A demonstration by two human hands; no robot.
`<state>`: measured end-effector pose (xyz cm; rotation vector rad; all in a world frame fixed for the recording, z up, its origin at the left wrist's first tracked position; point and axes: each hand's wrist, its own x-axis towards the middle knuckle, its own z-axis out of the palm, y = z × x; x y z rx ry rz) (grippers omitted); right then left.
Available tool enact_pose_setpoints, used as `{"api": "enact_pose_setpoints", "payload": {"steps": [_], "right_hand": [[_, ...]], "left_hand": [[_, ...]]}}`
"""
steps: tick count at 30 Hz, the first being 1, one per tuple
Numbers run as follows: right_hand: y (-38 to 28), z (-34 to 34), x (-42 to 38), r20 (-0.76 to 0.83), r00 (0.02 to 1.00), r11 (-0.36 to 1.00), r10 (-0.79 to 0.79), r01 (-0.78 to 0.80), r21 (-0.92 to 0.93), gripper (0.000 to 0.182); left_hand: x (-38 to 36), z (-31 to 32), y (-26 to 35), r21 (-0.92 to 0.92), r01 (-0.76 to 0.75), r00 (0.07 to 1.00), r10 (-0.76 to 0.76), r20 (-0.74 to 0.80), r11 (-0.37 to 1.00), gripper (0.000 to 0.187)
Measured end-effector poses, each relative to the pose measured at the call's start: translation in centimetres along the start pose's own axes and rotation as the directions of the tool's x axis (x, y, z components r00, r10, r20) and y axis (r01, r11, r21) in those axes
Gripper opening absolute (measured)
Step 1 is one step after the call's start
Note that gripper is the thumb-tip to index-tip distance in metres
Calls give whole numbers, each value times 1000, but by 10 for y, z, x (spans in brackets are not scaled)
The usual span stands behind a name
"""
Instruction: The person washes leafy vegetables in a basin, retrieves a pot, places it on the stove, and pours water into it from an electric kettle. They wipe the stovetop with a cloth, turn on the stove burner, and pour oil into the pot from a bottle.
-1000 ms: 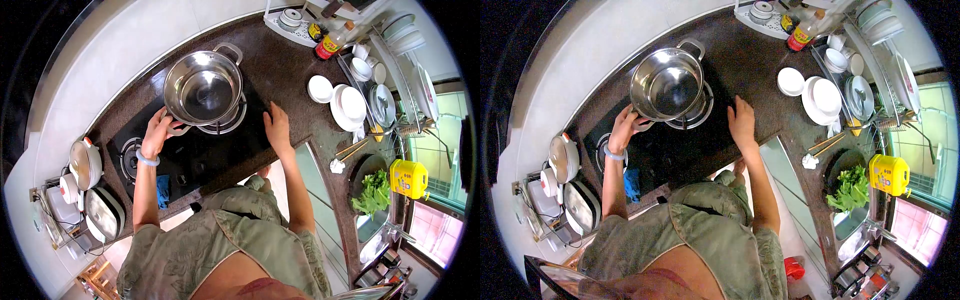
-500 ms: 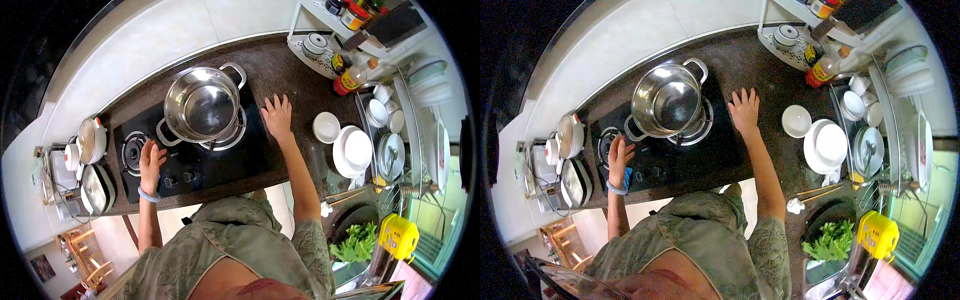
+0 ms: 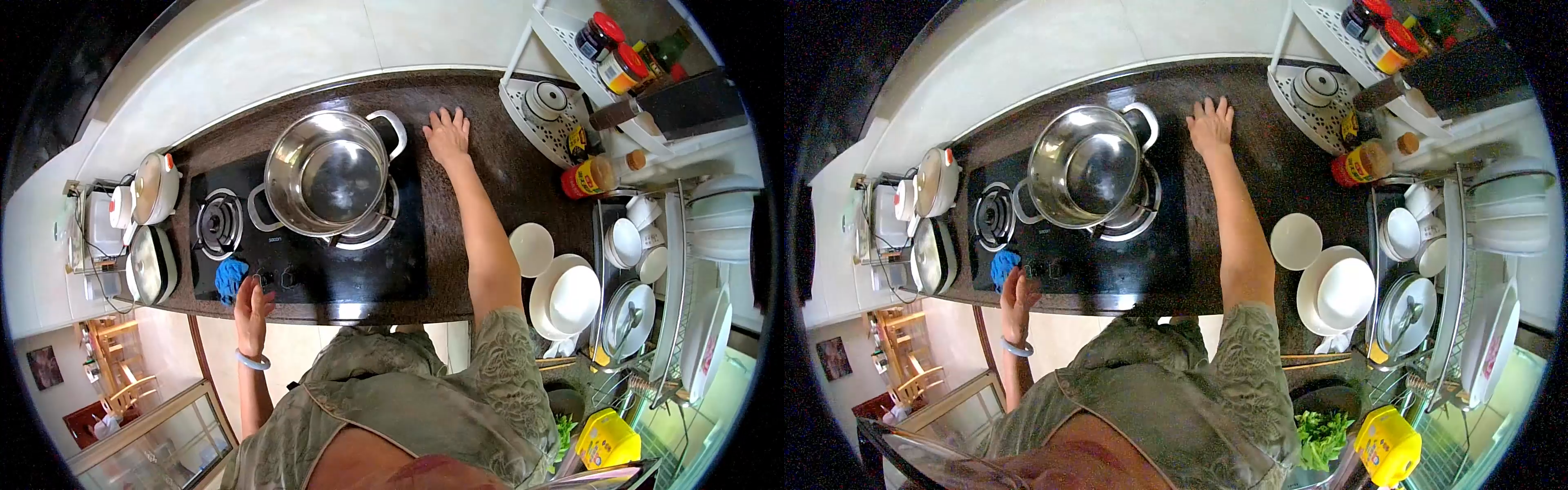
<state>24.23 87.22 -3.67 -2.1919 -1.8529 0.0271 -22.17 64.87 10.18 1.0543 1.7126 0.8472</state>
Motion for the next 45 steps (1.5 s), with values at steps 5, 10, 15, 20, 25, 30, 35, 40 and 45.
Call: {"api": "enact_pose_setpoints", "payload": {"steps": [5,10,15,20,25,30,35,40,45], "right_hand": [[-15,-6,-8,-17,999,998,48,-48,-34,43],[-27,-15,-99,-129,991,998,38,-45,-52,42],[-34,-45,-164,-363,931,999,-24,40,35,27],[-75,-101,-232,-474,805,921,356,-216,325,19],[-88,-76,-328,-145,719,718,679,-611,335,23],[-129,-120,-417,-186,484,469,855,-569,675,28],[-140,-137,-534,-117,140,176,983,-569,804,36],[-135,-169,-665,58,201,-46,978,-63,997,12],[-109,-168,-758,77,181,-87,980,47,995,7]], "left_hand": [[-12,1,-1,21,21,999,-22,39,1000,58],[0,-4,-16,-7,15,993,-14,120,1000,56],[11,-2,-12,84,-141,927,102,361,986,51],[17,-3,-21,104,-347,735,202,647,932,48],[5,10,-62,-13,-404,424,199,884,915,43],[-26,11,-66,16,-351,152,40,988,936,45],[-18,14,-79,-70,-479,127,148,981,875,41],[33,-16,-55,118,-861,419,560,715,494,34],[87,-85,-61,733,-672,510,784,353,107,32]]}}
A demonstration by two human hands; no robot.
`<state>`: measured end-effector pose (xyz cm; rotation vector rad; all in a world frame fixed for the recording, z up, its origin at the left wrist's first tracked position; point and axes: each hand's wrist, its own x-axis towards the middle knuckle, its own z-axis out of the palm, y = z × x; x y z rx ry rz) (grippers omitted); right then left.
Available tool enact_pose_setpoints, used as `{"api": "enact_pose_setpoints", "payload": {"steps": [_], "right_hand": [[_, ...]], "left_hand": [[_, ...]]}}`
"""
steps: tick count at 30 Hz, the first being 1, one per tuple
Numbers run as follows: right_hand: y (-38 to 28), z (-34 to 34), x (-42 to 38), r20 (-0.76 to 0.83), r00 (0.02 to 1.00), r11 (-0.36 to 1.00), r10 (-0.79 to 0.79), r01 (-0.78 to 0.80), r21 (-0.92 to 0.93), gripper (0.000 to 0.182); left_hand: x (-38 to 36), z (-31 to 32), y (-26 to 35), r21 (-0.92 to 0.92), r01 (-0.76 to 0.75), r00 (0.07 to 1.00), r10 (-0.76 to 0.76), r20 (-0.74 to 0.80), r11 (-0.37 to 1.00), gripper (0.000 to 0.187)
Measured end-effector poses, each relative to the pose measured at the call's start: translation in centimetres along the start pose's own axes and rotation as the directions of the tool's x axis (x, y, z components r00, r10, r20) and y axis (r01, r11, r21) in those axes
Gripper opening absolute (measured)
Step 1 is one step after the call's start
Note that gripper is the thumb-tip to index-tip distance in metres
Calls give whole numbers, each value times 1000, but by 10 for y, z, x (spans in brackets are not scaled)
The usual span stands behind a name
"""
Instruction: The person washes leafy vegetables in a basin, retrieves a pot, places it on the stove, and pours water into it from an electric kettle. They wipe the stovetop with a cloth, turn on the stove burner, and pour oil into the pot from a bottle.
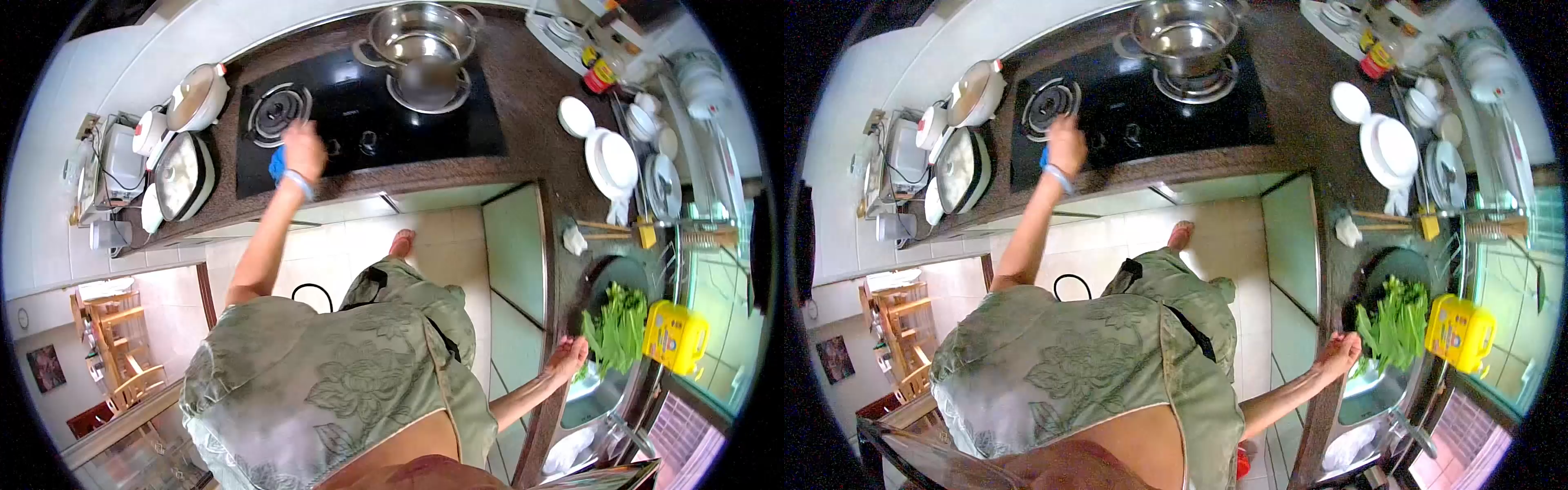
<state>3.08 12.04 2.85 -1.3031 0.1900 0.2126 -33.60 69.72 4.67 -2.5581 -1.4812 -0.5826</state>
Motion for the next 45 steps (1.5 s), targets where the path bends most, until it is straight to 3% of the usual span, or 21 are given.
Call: {"api": "enact_pose_setpoints", "payload": {"steps": [2,3,4,6,7,8,10,11,12,13,15,17,23,27,29,32,35,39,41,43,45], "right_hand": [[-8,-19,-3,-132,991,990,18,-36,-133,8],[-8,-33,-1,-110,994,997,24,-32,-70,13],[-12,-37,-1,-111,994,996,11,-20,-82,12],[-22,-50,-4,-62,998,1000,-9,8,-5,11],[-32,-51,-12,-110,994,1000,-17,19,17,11],[-36,-64,-13,-85,995,998,-43,47,44,11],[-40,-96,-19,-108,991,994,-79,87,72,11],[-43,-110,-24,-129,989,994,-75,84,64,11],[-46,-124,-33,-173,982,995,-74,83,49,12],[-50,-138,-44,-209,975,996,-69,79,39,13],[-48,-172,-61,-224,972,994,-77,91,56,14],[-39,-203,-74,-300,953,992,-44,77,101,15],[-31,-232,-93,-348,937,984,-36,94,151,16],[-45,-228,-97,-376,924,979,-69,135,152,15],[-56,-226,-100,-406,911,982,-74,139,131,14],[-65,-251,-97,-367,924,984,-106,150,94,13],[-73,-256,-87,-471,879,992,-81,117,48,13],[-89,-242,-57,-417,906,997,-78,63,-50,18],[-98,-209,-37,-328,942,995,-66,36,-98,21],[-106,-149,-15,-192,981,936,-27,-42,-351,26],[-99,-81,9,9,996,941,89,-81,-329,30]], "left_hand": [[-11,20,-45,362,132,980,-177,93,923,49],[-17,23,-58,410,229,918,-336,210,883,54],[-13,25,-68,373,353,806,-482,344,858,38],[-39,54,-102,246,366,863,-426,272,898,29],[-49,65,-119,289,168,911,-261,320,942,25],[-54,86,-142,74,365,898,-372,235,928,22],[-53,86,-133,1,427,890,-420,180,904,20],[-52,74,-131,169,317,921,-345,182,933,20],[-54,70,-125,59,390,915,-394,91,919,24],[-39,84,-133,128,432,898,-439,31,893,29],[-31,57,-65,-185,336,908,-370,-197,923,27],[-19,42,4,-499,185,925,-321,-201,846,30],[-7,53,198,-612,79,985,-157,-75,787,19],[-3,128,281,-454,-91,975,173,141,886,22],[-13,161,315,27,-443,888,443,-123,896,19],[-8,160,346,-6,-330,891,310,-331,944,17],[22,139,343,-154,-326,922,279,-268,933,16],[41,124,337,-259,119,966,-172,-194,959,24],[31,134,337,-382,94,950,-198,-242,919,33],[16,138,333,-316,-74,995,49,-84,946,43],[-4,119,337,-231,-181,983,169,-70,956,47]]}}
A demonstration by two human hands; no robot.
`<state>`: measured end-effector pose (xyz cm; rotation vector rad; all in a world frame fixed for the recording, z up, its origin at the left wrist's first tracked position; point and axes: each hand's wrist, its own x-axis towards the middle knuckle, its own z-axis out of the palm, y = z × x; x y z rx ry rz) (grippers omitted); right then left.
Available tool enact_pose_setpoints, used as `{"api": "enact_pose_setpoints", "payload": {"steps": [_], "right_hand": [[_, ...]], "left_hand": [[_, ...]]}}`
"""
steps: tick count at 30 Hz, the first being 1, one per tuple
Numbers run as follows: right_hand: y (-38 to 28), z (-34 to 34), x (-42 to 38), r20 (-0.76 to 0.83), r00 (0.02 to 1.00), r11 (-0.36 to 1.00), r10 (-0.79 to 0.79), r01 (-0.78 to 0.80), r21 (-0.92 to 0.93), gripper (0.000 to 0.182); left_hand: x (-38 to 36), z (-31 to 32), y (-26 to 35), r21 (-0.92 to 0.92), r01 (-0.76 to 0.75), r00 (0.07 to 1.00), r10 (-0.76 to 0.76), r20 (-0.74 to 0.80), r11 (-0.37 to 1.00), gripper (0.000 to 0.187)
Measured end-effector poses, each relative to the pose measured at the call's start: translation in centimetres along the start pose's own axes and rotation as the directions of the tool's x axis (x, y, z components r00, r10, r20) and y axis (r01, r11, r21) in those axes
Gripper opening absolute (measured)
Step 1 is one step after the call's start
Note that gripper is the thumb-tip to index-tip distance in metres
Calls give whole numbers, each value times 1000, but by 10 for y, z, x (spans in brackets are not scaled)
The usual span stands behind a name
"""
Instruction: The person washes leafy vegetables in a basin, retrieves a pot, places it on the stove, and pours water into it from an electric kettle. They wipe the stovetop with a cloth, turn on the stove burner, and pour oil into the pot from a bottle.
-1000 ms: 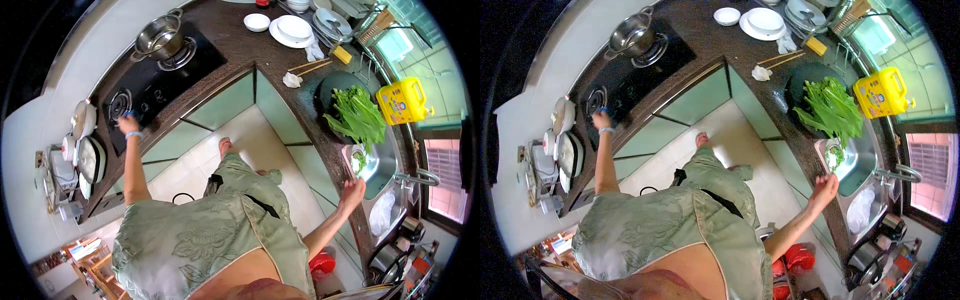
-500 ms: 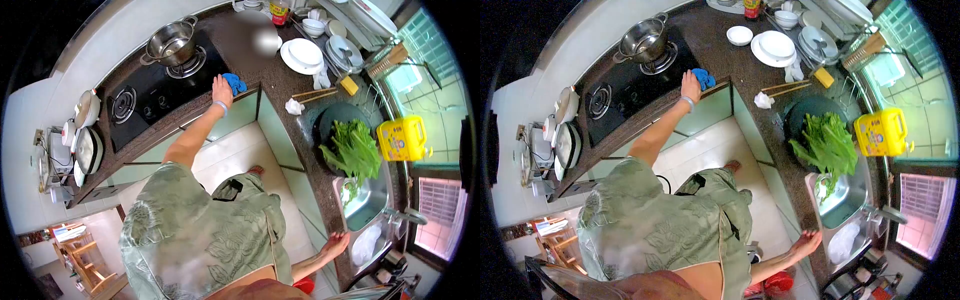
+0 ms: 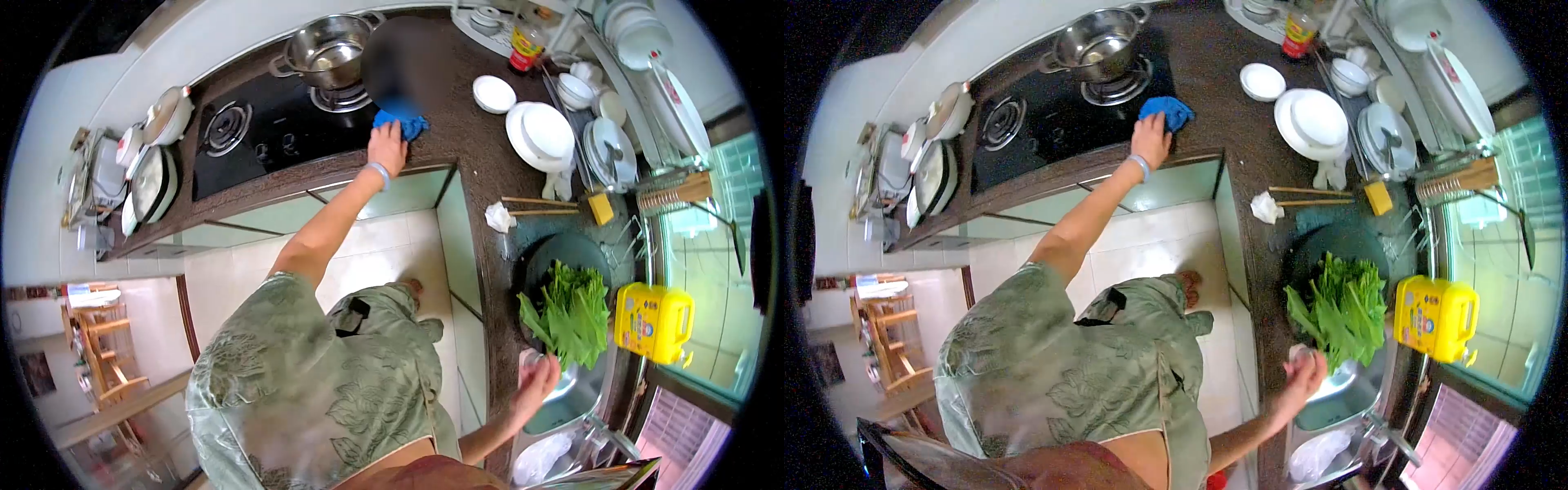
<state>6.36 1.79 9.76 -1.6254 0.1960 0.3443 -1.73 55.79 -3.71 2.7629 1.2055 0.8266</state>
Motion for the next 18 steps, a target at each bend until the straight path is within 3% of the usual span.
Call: {"api": "enact_pose_setpoints", "payload": {"steps": [2,4,5,7,10,14,16,18], "right_hand": [[-19,81,16,272,962,994,0,28,-101,28],[-9,151,39,591,805,981,-57,155,-116,32],[2,190,50,675,736,984,-43,150,-100,34],[5,264,55,799,602,979,-4,165,-119,39],[3,363,53,901,431,945,47,273,-180,46],[35,474,59,890,455,897,26,382,-222,55],[65,519,70,859,407,502,-311,837,-215,54],[61,535,46,833,462,439,-305,844,-307,50]], "left_hand": [[-10,4,-5,67,-31,993,23,114,997,52],[-16,-26,5,44,-34,984,26,178,998,53],[-22,1,-16,31,-52,978,45,203,998,53],[-25,-17,-20,-80,23,976,-5,219,996,52],[-25,-26,-33,-160,43,976,-7,218,986,51],[-23,-49,-49,-303,36,968,41,246,952,47],[-24,-63,-58,-314,83,978,-16,209,946,42],[-23,-76,-74,-289,84,991,-50,123,954,39]]}}
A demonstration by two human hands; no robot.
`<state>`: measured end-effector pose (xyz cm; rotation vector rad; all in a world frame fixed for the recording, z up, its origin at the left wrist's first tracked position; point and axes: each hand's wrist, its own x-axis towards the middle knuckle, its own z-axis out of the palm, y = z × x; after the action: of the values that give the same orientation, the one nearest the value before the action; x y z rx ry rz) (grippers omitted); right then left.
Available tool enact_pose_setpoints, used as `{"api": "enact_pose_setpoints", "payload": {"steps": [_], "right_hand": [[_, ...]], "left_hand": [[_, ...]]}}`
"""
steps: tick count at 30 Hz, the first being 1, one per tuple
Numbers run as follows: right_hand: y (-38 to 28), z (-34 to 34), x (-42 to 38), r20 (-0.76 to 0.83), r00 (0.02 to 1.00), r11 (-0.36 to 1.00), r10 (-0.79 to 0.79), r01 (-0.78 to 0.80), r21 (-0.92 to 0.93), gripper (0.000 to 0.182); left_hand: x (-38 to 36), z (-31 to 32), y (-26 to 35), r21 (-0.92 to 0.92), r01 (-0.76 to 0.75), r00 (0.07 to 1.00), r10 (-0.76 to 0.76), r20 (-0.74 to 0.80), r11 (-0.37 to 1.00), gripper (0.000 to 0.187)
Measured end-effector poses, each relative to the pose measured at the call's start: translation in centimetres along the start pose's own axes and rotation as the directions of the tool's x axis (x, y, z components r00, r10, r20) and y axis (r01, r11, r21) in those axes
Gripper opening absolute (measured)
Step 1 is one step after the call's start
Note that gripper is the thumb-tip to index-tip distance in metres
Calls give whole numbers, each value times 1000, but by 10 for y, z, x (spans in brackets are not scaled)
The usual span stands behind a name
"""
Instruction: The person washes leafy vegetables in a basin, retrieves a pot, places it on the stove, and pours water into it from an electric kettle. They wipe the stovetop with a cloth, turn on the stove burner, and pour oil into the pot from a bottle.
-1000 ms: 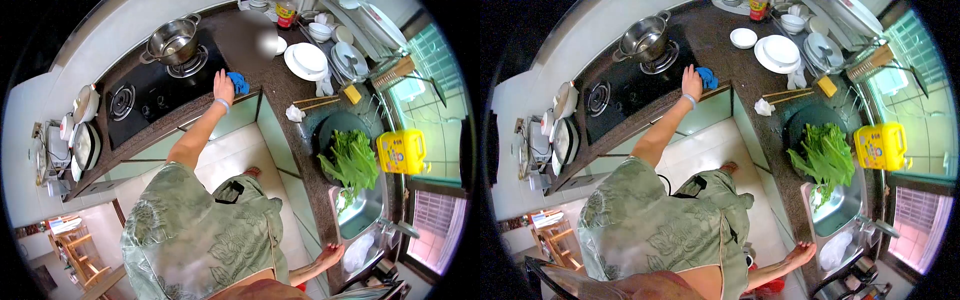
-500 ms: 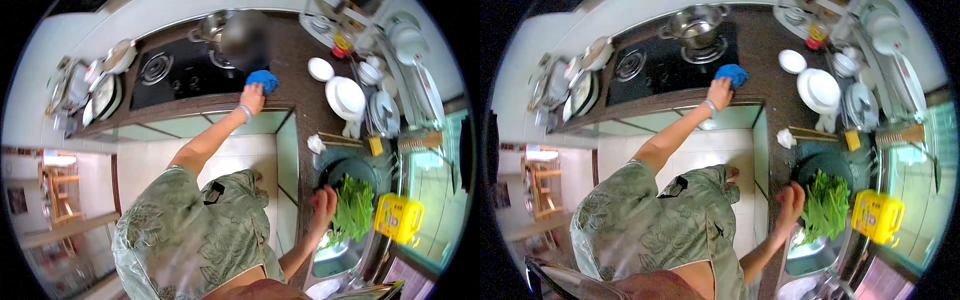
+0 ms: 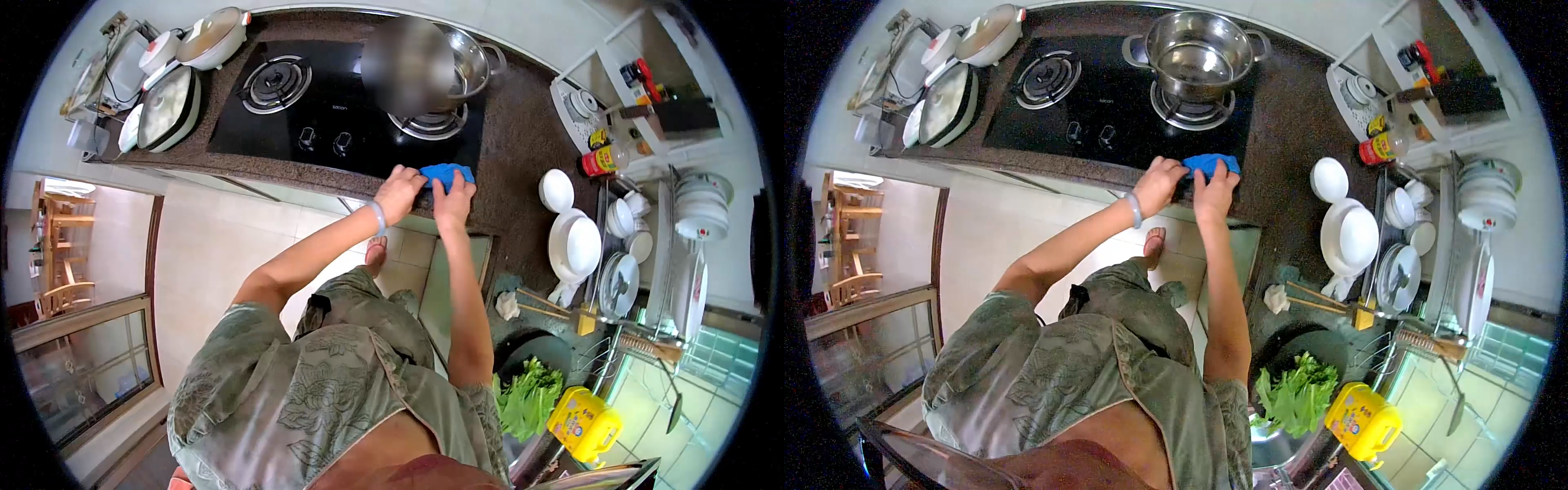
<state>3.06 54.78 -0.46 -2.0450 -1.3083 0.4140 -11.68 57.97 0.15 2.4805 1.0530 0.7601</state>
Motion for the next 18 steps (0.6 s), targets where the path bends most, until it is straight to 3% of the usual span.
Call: {"api": "enact_pose_setpoints", "payload": {"steps": [1,2,4,7,10,12,14,18], "right_hand": [[-2,10,4,-48,985,984,-163,159,-75,41],[-3,17,10,-35,986,984,-165,162,-79,41],[-7,24,21,147,976,976,-159,178,-123,35],[-52,27,40,103,964,964,-246,254,-83,30],[-82,53,55,-5,948,941,-319,316,-118,22],[-83,76,59,-35,916,895,-400,382,-230,19],[-82,78,61,-35,917,901,-398,383,-202,18],[-44,56,60,24,883,866,-468,464,-189,21]], "left_hand": [[2,-8,-8,-6,13,1000,-13,-4,1000,39],[3,-15,-15,16,63,995,-61,-77,998,38],[7,-25,-34,18,153,976,-148,-159,988,35],[23,-48,-51,54,235,929,-208,-304,970,42],[39,-50,-74,109,331,886,-268,-380,937,33],[34,-31,-91,210,382,918,-344,-198,900,24],[33,-23,-84,197,265,956,-230,-183,944,20],[27,-9,-48,62,237,971,-233,-60,970,19]]}}
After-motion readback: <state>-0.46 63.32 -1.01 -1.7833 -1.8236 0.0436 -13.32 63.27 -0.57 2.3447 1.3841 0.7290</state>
